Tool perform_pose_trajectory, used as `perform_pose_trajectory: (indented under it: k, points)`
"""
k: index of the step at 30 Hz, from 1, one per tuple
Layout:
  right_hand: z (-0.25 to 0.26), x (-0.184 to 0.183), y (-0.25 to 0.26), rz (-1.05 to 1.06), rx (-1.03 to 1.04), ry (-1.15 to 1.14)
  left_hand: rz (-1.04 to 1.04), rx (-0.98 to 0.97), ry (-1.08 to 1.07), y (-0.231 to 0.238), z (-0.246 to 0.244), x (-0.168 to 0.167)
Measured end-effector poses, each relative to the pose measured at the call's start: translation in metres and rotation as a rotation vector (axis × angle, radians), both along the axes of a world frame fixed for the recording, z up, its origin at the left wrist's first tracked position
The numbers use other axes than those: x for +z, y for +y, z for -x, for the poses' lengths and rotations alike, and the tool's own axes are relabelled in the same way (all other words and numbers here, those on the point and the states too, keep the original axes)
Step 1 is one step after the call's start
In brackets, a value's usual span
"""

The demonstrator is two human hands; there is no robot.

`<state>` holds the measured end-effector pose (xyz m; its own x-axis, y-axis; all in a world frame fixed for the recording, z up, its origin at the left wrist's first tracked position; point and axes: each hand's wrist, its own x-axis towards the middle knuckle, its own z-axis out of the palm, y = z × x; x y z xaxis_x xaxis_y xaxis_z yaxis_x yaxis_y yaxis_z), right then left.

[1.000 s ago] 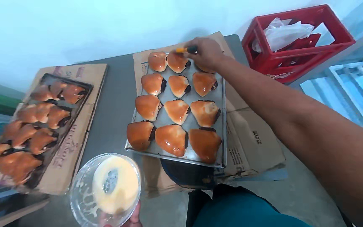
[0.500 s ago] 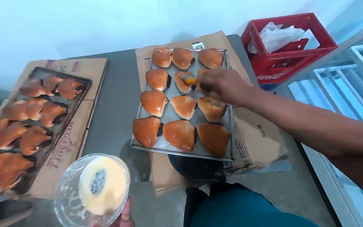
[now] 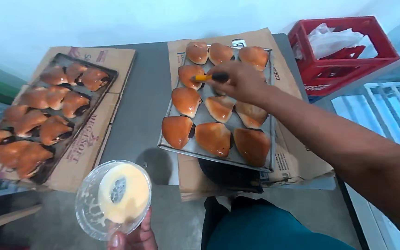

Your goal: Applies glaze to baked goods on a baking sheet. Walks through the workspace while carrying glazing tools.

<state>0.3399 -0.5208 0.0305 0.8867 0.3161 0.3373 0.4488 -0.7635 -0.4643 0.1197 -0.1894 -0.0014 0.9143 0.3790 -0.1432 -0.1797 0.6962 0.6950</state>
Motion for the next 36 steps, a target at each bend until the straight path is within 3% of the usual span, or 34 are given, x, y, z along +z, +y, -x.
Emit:
perform_pose_trajectory:
  k: [4,8,12,16,23,27,31,36]
  points:
    - [0.011,0.009,0.008,-0.377,0.023,0.037,-0.025,0.013,0.04,0.004,-0.001,-0.004]
    - [0.019,0.005,-0.027,-0.458,-0.154,0.1,-0.001,-0.056,-0.004,0.001,-0.006,-0.006]
    - [0.073,0.032,-0.066,-0.841,-0.314,0.05,-0.067,-0.147,0.003,-0.014,-0.011,-0.021]
    - [0.144,0.041,-0.043,-1.105,-0.323,0.121,-0.157,-0.373,0.0,-0.045,-0.023,-0.026]
    - [0.21,0.014,-0.016,-1.013,-0.014,0.138,-0.08,-0.605,-0.056,-0.108,-0.01,-0.008]
    - [0.24,0.006,-0.051,-0.989,0.115,0.191,-0.014,-0.595,-0.019,-0.141,0.021,-0.01]
    - [0.276,0.009,-0.099,-0.988,0.264,0.41,0.124,-0.616,0.032,-0.175,0.063,-0.008]
    - [0.312,-0.007,-0.158,-0.994,0.204,0.403,0.194,-0.609,0.068,-0.211,0.097,-0.003]
